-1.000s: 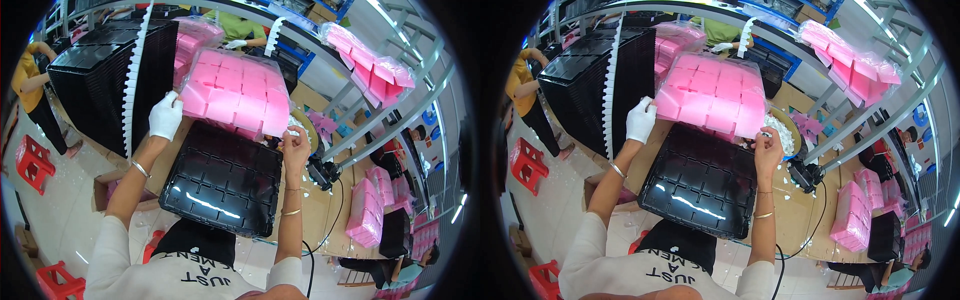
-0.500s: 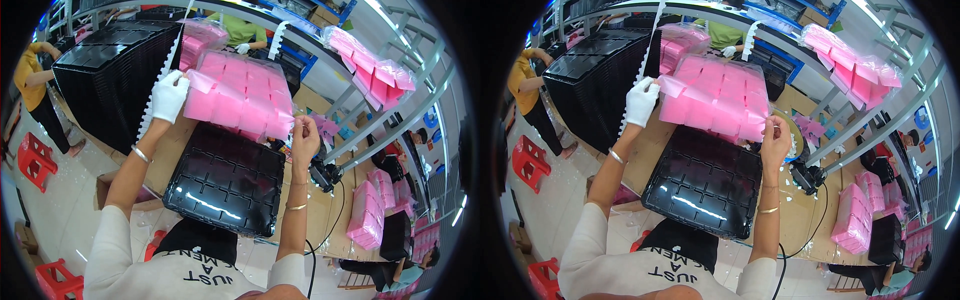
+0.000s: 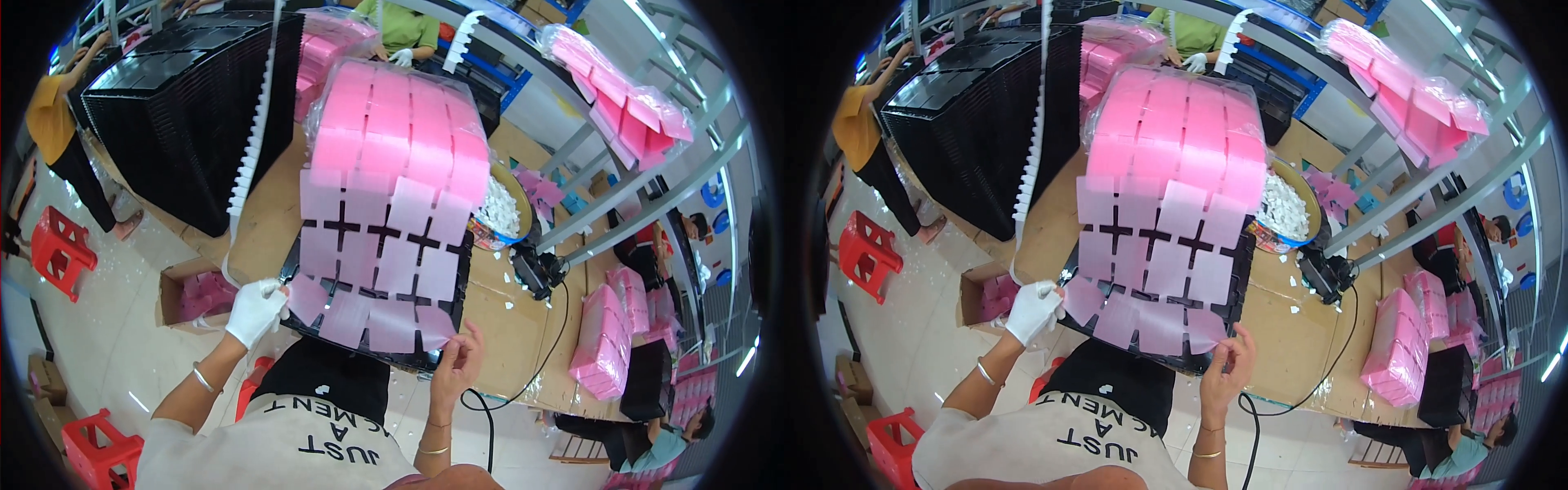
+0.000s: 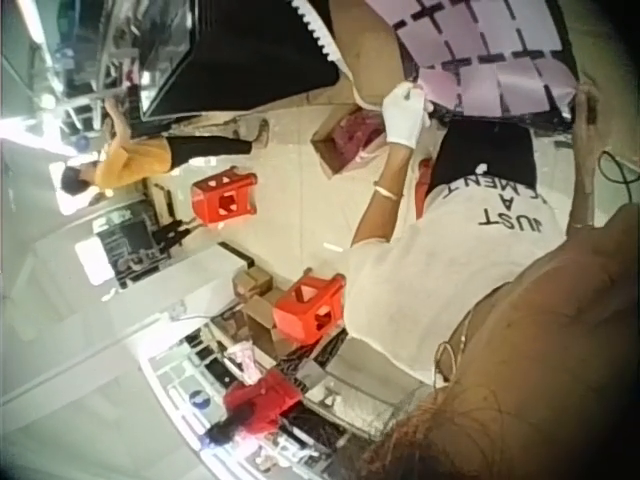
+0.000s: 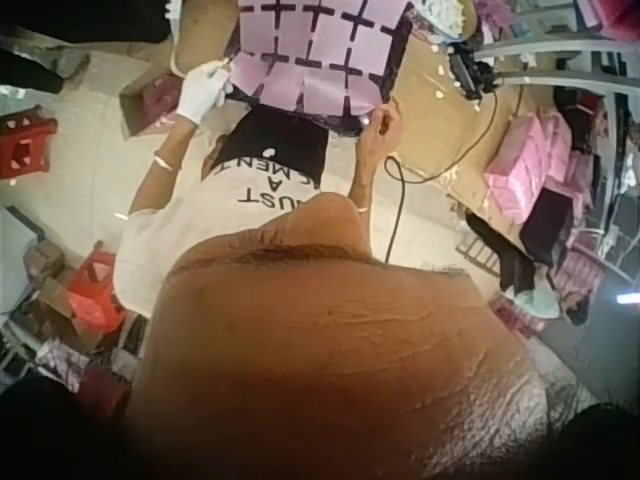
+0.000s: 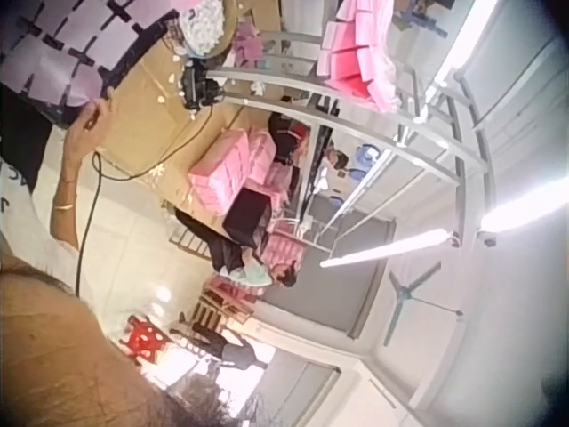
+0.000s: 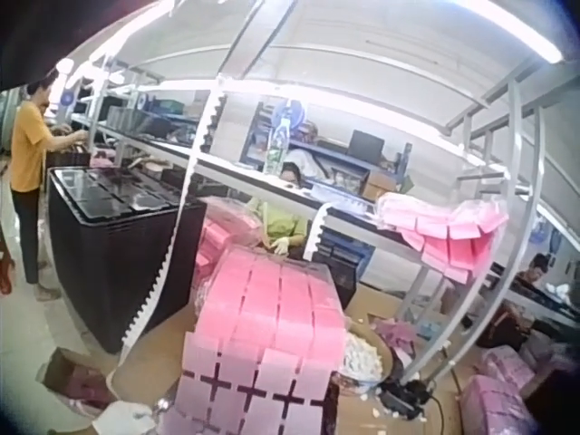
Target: The person assembles pink foam pads into a grid-like black plastic tray by hand, fitting each pad into a slot.
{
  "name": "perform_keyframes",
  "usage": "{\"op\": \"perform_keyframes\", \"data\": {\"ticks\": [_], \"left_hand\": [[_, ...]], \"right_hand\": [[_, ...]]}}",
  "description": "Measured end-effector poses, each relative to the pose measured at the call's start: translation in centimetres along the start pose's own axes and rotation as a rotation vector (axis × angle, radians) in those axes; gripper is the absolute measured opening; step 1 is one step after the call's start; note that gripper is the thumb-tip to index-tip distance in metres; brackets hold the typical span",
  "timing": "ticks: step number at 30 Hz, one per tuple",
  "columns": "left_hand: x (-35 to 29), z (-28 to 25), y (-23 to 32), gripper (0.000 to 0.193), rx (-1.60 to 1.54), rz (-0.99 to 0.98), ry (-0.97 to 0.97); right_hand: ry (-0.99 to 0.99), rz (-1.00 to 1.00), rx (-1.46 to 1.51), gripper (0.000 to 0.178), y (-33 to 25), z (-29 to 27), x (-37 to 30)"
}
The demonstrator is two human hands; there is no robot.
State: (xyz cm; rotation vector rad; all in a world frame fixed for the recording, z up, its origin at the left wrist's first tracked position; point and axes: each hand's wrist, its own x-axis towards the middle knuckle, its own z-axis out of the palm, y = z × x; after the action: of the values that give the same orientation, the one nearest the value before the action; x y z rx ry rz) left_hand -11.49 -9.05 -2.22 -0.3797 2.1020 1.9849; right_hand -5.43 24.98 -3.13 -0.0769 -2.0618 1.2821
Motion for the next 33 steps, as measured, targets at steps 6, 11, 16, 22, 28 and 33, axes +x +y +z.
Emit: {"op": "perform_keyframes", "data": {"ticks": [6, 11, 16, 22, 28, 33], "left_hand": [[1.3, 0.5, -0.8, 0.019, 0.108, 0.046, -0.013], [1.3, 0.8, -0.3, 0.019, 0.088, 0.033, -0.040], [2.8, 0.2, -0.2, 0.017, 0.065, 0.057, -0.015], [10.1, 1.6, -2.8, 0.020, 0.460, 0.484, -0.046], [9.8, -5.2, -5.1, 0.025, 0.241, 0.305, -0.031], [3.2, 1.6, 0.6, 0.023, 0.388, 0.086, -0.047]], "right_hand": [[-0.032, 0.125, 0.054, 0.017, 0.7, 0.1, -1.2], [-0.032, 0.107, 0.067, 0.015, 0.2, 0.2, -1.8], [-0.036, 0.121, 0.044, 0.015, 0.0, 0.5, -2.6], [0.056, 0.054, -0.134, 0.010, 1.2, -0.3, -1.8], [-0.016, 0.058, 0.048, 0.014, 1.8, 2.3, -1.1], [0.021, 0.076, 0.001, 0.012, 1.5, -1.6, -2.1]]}}
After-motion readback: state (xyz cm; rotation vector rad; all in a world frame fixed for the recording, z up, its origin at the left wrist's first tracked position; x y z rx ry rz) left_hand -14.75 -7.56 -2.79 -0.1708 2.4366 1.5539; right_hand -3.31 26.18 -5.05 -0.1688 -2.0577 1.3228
